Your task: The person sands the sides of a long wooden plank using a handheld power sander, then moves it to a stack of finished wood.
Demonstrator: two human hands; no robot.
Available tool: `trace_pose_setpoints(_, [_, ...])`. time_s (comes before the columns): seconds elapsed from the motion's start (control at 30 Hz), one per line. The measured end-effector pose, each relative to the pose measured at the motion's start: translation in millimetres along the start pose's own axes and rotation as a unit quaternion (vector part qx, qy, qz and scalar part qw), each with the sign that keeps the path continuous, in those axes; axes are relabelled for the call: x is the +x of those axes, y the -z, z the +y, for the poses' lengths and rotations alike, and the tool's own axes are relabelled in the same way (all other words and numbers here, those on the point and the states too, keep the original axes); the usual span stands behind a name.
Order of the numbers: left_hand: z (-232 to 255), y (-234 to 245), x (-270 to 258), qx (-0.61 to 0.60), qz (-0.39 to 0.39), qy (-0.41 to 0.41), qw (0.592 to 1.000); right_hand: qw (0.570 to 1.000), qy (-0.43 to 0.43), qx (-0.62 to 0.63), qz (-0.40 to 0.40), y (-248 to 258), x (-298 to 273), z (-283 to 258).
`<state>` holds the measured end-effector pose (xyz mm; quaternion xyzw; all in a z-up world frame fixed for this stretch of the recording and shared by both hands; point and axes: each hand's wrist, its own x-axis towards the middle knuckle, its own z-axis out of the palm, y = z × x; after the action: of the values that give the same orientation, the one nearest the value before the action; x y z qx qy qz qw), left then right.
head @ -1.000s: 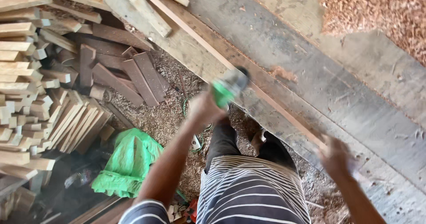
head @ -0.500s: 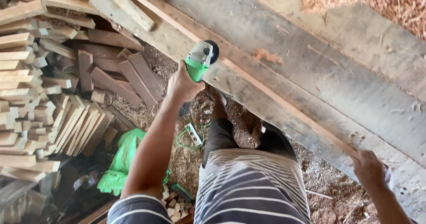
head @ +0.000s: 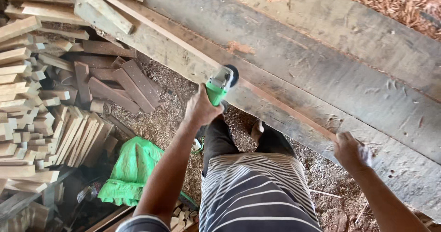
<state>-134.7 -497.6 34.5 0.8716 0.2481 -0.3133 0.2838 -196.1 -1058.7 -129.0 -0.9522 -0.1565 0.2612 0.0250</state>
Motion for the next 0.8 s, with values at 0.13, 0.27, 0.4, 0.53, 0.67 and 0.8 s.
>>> trace_pose_setpoints(0.13, [16.8,-35.1,-17.6,-0.021,0.024,-0.069,0.997,1.0,0.013,-0.005,0.008,0.4,4.4,1.4])
trace_pose_setpoints(0.27, [58.1,-41.3,-56.9,0.002,-0.065,-0.056,0.996,0.998,0.011,0.058,0.029,-17.5,1.3,7.9])
trace_pose_setpoints(0.4, [79.4,-59.7,-77.1,-0.006,-0.131,-0.141,0.981,0.993,0.034,0.087,0.073,-21.8,4.3,8.4])
trace_pose_setpoints(0.53, [81.2,-36.2,-85.0,-0.074,-0.145,-0.137,0.977,0.997,-0.051,0.051,0.028,14.0,-17.8,5.0])
trace_pose_setpoints(0.67, [75.2,35.6,-80.9,-0.113,-0.091,0.044,0.988,0.99,-0.007,0.091,0.108,7.4,-27.6,32.1])
trace_pose_setpoints(0.8, [1.3,12.2,-15.0,-0.061,0.024,0.077,0.995,0.987,0.049,0.137,0.068,-42.1,-18.0,74.0])
